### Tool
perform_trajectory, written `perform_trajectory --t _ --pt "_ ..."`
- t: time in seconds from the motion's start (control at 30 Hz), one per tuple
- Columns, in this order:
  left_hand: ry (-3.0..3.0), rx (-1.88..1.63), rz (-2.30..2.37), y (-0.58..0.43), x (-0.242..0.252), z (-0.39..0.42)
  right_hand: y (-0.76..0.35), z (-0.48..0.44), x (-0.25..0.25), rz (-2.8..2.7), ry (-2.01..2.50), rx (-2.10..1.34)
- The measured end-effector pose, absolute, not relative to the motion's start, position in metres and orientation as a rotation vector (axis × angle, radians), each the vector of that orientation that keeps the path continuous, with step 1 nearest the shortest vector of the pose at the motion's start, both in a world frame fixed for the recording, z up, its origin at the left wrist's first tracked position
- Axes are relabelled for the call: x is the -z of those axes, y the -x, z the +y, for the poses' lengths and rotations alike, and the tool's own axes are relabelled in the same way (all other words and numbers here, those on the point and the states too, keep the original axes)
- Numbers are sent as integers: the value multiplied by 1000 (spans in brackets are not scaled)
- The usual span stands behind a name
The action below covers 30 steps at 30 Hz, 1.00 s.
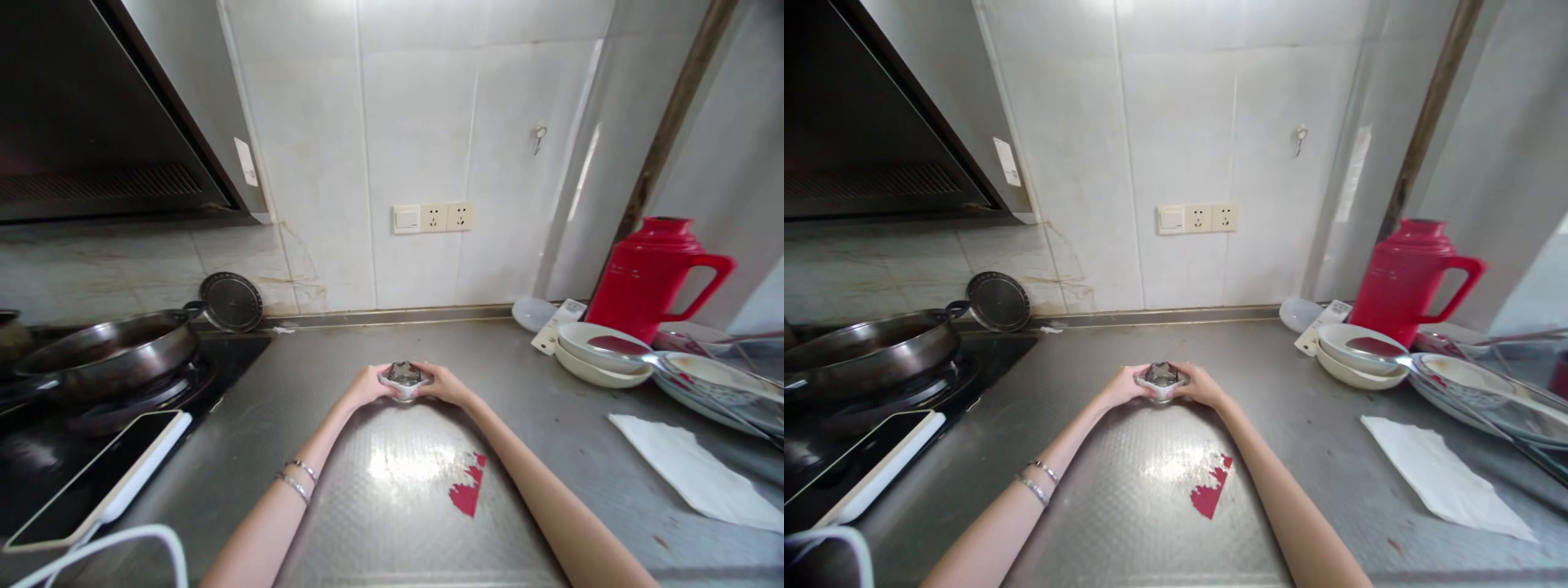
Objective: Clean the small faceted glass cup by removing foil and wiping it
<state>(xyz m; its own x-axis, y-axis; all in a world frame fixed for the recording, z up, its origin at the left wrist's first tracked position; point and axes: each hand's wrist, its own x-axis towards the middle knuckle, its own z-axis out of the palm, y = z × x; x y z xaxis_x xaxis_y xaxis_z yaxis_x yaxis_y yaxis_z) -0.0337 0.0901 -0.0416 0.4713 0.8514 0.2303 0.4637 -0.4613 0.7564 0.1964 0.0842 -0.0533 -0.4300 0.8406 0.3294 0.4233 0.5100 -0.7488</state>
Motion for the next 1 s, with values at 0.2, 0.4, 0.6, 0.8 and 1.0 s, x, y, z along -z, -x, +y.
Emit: perform_trajectory --t 0.2,0.4,0.6,0.8,1.0 --pt "-2044 -836 1074 34 46 90 -196 86 55 -2076 1008 -736" --pt "-2040 -844 1050 33 48 91 -196 84 52 -2089 1010 -731" --pt "-2050 -860 1029 33 49 91 -197 84 53 -2075 1022 -741" --pt "-2075 -848 1044 33 49 89 -196 86 59 -2029 1058 -784" --pt "-2086 -841 1136 32 50 88 -204 85 57 -2016 1244 -619"
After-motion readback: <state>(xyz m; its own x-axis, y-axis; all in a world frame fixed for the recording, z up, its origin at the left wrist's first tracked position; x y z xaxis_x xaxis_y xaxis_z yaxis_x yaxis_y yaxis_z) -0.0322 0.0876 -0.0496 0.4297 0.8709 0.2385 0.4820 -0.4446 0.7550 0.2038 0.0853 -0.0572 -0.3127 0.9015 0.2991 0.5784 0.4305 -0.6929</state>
